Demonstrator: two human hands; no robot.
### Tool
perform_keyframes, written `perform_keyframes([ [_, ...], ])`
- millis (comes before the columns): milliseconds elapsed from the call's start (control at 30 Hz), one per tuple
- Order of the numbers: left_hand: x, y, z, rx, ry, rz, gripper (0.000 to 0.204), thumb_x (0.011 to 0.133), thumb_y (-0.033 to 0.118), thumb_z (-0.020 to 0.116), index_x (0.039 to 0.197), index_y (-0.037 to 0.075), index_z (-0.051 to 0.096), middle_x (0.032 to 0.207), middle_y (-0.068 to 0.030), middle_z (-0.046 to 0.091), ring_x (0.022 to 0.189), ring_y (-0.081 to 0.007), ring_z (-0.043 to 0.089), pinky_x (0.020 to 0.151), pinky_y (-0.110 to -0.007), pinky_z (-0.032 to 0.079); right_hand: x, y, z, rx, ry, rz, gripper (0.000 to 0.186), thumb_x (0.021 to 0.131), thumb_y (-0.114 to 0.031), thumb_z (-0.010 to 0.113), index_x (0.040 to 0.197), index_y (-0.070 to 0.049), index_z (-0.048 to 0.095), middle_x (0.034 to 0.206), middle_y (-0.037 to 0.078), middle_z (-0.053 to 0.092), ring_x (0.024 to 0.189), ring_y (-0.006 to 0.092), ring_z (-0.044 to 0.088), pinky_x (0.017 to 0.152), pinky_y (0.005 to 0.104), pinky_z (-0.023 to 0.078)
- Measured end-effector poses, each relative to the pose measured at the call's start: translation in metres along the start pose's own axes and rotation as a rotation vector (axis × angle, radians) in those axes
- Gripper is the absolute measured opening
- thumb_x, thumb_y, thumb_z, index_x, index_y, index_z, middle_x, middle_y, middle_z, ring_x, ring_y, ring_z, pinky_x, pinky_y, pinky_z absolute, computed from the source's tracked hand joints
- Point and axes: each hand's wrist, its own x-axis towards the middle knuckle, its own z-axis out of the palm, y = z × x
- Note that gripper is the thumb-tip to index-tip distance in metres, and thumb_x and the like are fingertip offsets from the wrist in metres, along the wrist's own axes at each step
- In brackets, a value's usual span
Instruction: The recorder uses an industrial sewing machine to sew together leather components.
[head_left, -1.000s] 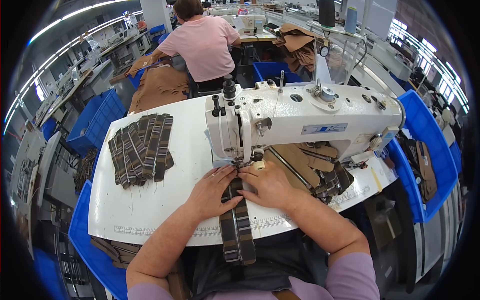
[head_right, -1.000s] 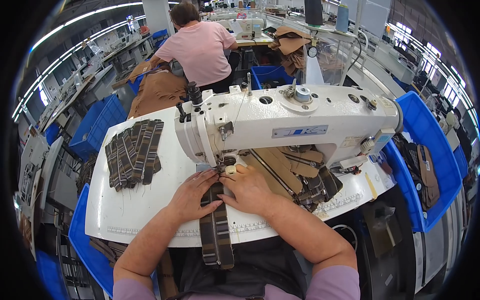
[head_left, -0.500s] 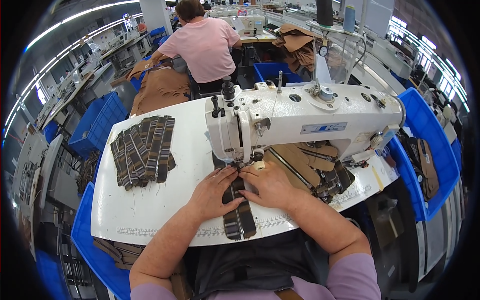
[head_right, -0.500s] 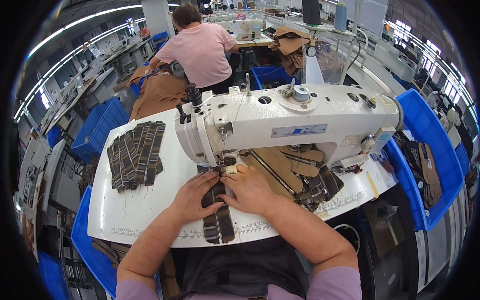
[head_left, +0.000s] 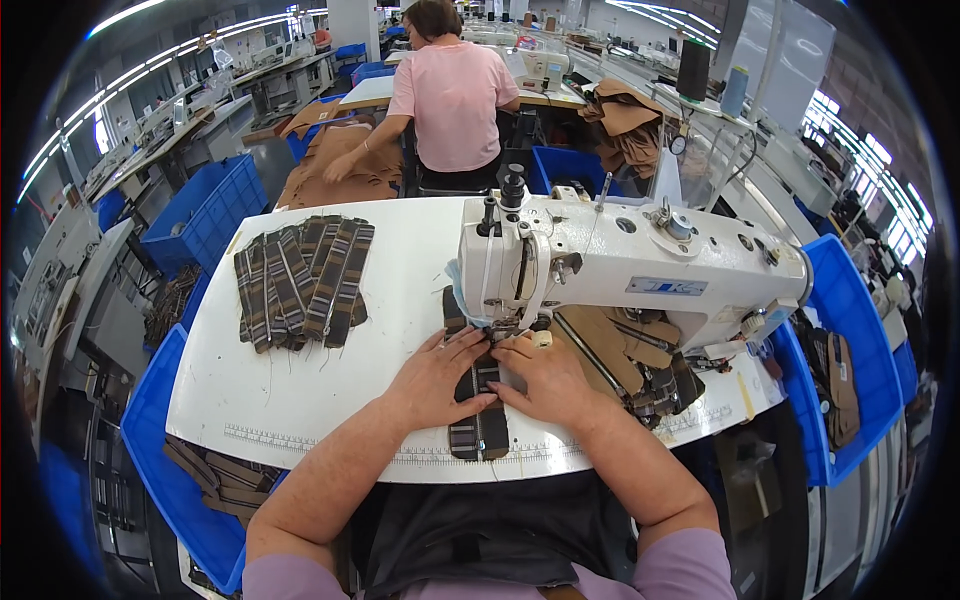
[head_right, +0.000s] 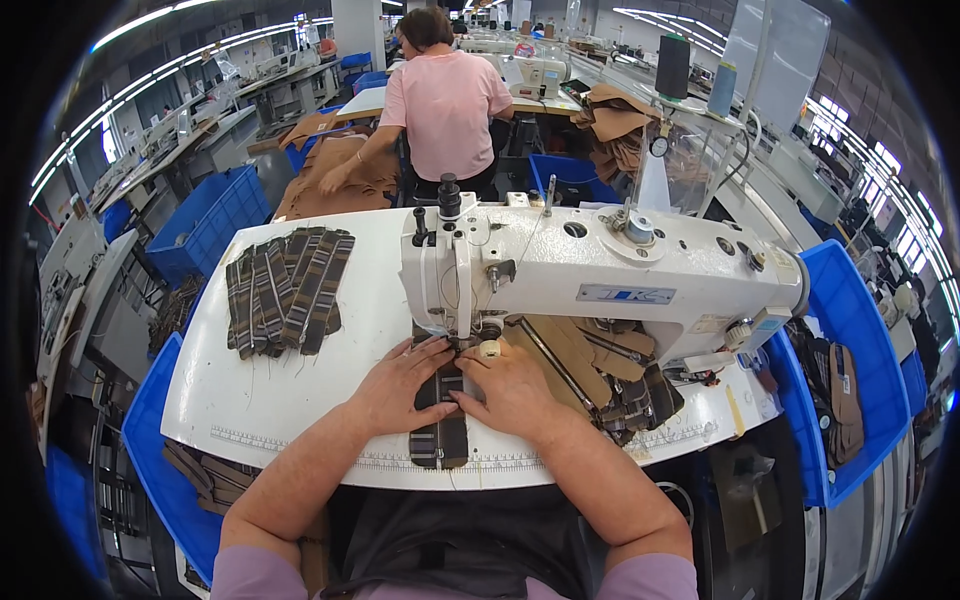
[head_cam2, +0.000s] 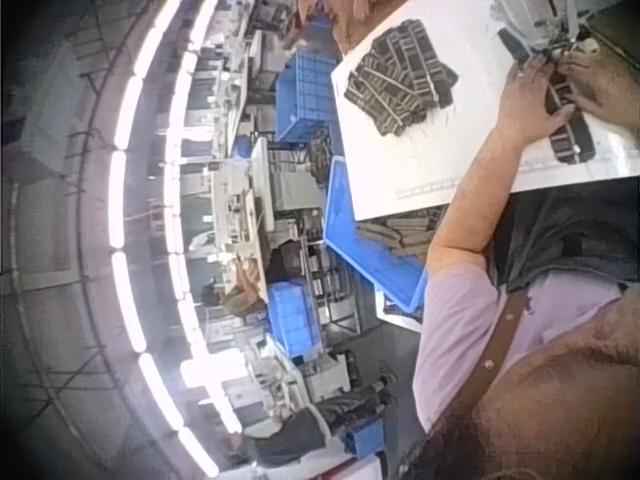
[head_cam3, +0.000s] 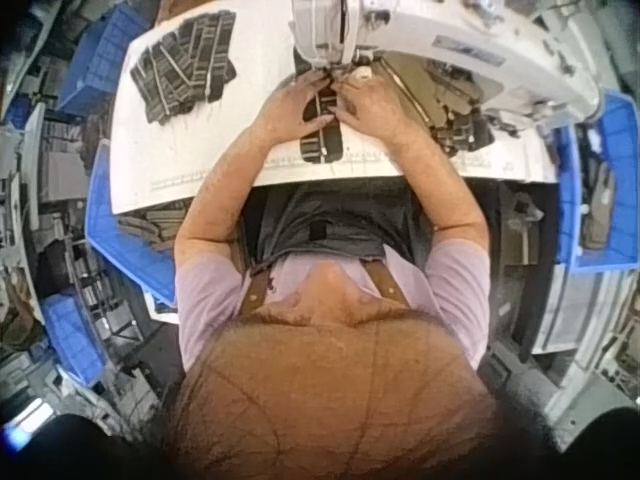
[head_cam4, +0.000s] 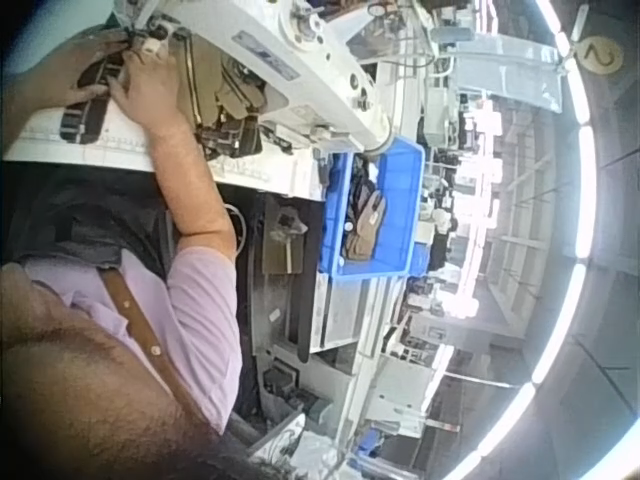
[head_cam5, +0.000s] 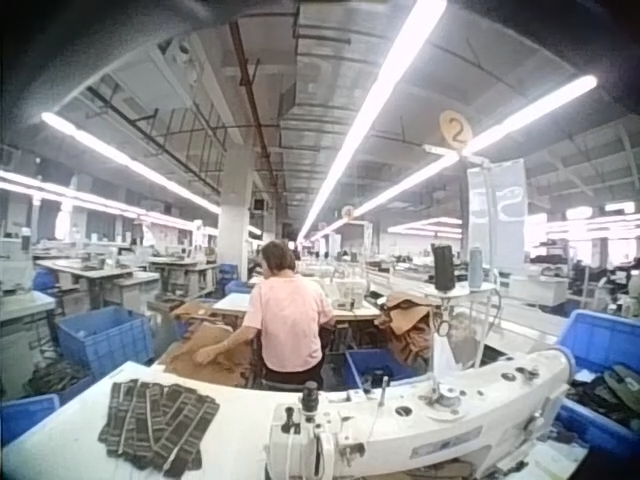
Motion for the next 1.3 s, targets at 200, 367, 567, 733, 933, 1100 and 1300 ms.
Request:
perform_keyframes([
  [200, -0.006, 0.000, -0.008, 0.030, -0.039, -0.038, 0.079, 0.089, 0.060, 0.064, 0.140, 0.001, 0.058, 0.149, -0.0167, 0.054, 0.141, -0.0289, 0.049, 0.121, -0.050, 0.031, 0.000, 0.001, 0.007, 0.054, 0.014, 0.011, 0.037, 0.084, -0.033, 0.076, 0.109, -0.005, 0.074, 0.110, 0.008, 0.070, 0.100, 0.0299, 0.067, 0.085, 0.0429, 0.052],
  [367, -0.027, 0.010, -0.027, 0.038, -0.099, -0.076, 0.067, 0.086, 0.057, 0.069, 0.126, 0.003, 0.070, 0.141, -0.0125, 0.063, 0.130, -0.0255, 0.058, 0.115, -0.049, 0.039, -0.003, -0.001, 0.004, 0.077, 0.036, 0.038, 0.028, 0.086, -0.030, 0.074, 0.103, -0.007, 0.075, 0.109, 0.007, 0.071, 0.103, 0.0300, 0.065, 0.086, 0.0430, 0.052],
  [567, -0.057, 0.001, -0.056, 0.147, -0.111, -0.172, 0.047, 0.086, 0.045, 0.074, 0.115, 0.008, 0.075, 0.134, -0.0077, 0.067, 0.124, -0.0238, 0.062, 0.111, -0.047, 0.041, -0.008, 0.006, 0.008, 0.074, 0.069, 0.045, 0.025, 0.088, -0.028, 0.072, 0.101, -0.007, 0.075, 0.106, 0.007, 0.071, 0.102, 0.0294, 0.064, 0.085, 0.0433, 0.052],
  [733, -0.051, -0.011, -0.077, 0.202, 0.194, -0.159, 0.033, 0.088, 0.024, 0.075, 0.117, 0.009, 0.072, 0.123, -0.0078, 0.071, 0.119, -0.0257, 0.064, 0.107, -0.045, 0.042, -0.006, 0.006, 0.010, 0.108, 0.098, 0.020, 0.023, 0.089, -0.028, 0.072, 0.099, -0.007, 0.074, 0.103, 0.007, 0.070, 0.099, 0.0298, 0.063, 0.085, 0.0429, 0.053],
  [933, 0.017, 0.050, -0.101, -0.129, 0.693, -0.079, 0.013, 0.082, 0.004, 0.078, 0.096, 0.004, 0.077, 0.092, -0.0101, 0.073, 0.077, -0.0194, 0.070, 0.069, -0.030, 0.052, -0.009, 0.010, 0.012, 0.124, 0.098, 0.008, 0.023, 0.087, -0.025, 0.073, 0.101, -0.007, 0.074, 0.105, 0.008, 0.070, 0.101, 0.0302, 0.063, 0.086, 0.0430, 0.053],
  [1100, 0.048, 0.063, -0.089, -0.452, 0.727, -0.151, 0.018, 0.081, -0.001, 0.079, 0.099, 0.003, 0.076, 0.077, -0.0012, 0.061, 0.068, -0.0080, 0.055, 0.065, -0.024, 0.047, -0.007, 0.009, 0.013, 0.133, 0.084, 0.002, 0.023, 0.086, -0.023, 0.074, 0.103, -0.007, 0.075, 0.109, 0.008, 0.071, 0.105, 0.0305, 0.063, 0.088, 0.0427, 0.053],
  [1300, 0.047, 0.061, -0.080, -0.597, 0.856, -0.060, 0.021, 0.083, 0.003, 0.080, 0.103, 0.003, 0.076, 0.077, 0.0003, 0.059, 0.067, -0.0071, 0.053, 0.064, -0.023, 0.046, -0.002, 0.004, 0.008, 0.149, 0.022, 0.028, 0.022, 0.086, -0.020, 0.073, 0.104, -0.007, 0.074, 0.110, 0.009, 0.072, 0.104, 0.0318, 0.064, 0.089, 0.0435, 0.053],
])
